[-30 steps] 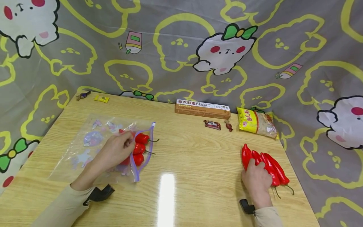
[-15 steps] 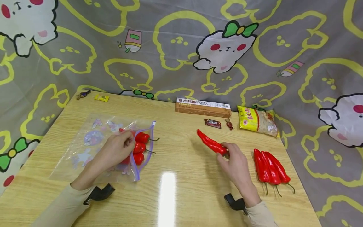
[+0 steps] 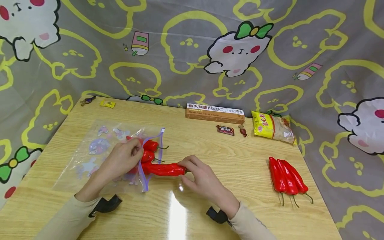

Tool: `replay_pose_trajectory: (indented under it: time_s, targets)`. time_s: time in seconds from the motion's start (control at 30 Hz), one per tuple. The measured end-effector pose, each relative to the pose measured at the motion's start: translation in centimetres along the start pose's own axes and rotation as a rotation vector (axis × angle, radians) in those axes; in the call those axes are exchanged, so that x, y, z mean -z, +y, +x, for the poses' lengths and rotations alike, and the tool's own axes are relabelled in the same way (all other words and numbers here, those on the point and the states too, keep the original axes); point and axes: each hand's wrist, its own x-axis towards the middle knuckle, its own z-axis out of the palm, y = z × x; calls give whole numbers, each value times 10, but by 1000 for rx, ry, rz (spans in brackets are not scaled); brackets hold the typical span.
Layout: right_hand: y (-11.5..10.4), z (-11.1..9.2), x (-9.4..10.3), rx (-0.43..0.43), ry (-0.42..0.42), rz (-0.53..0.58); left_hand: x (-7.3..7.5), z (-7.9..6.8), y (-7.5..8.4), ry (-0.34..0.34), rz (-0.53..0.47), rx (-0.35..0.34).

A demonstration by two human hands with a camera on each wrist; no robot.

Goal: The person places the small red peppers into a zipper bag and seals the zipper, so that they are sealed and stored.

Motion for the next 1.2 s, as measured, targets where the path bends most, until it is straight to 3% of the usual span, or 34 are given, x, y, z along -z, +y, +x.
replay_pose_trajectory:
  time_s: [0.23,0.5,0.8,0.97,1.2]
  targets:
    - [-10,15,-20,90,-8,-62,-1,0,1,-5,-7,10]
    - [-18,30,-38,138,-12,-79,0,-2,2,-72,-75,83]
    - [-25,41,-54,164,-49,-26,1,-2,3,-90,-65,99]
    - [-25,45,-59,200,-101,-7,1,-2,4,-80,-53,88]
    - [-26,46,-64,222,-177,-79,2,-2,4,-86,-58,95]
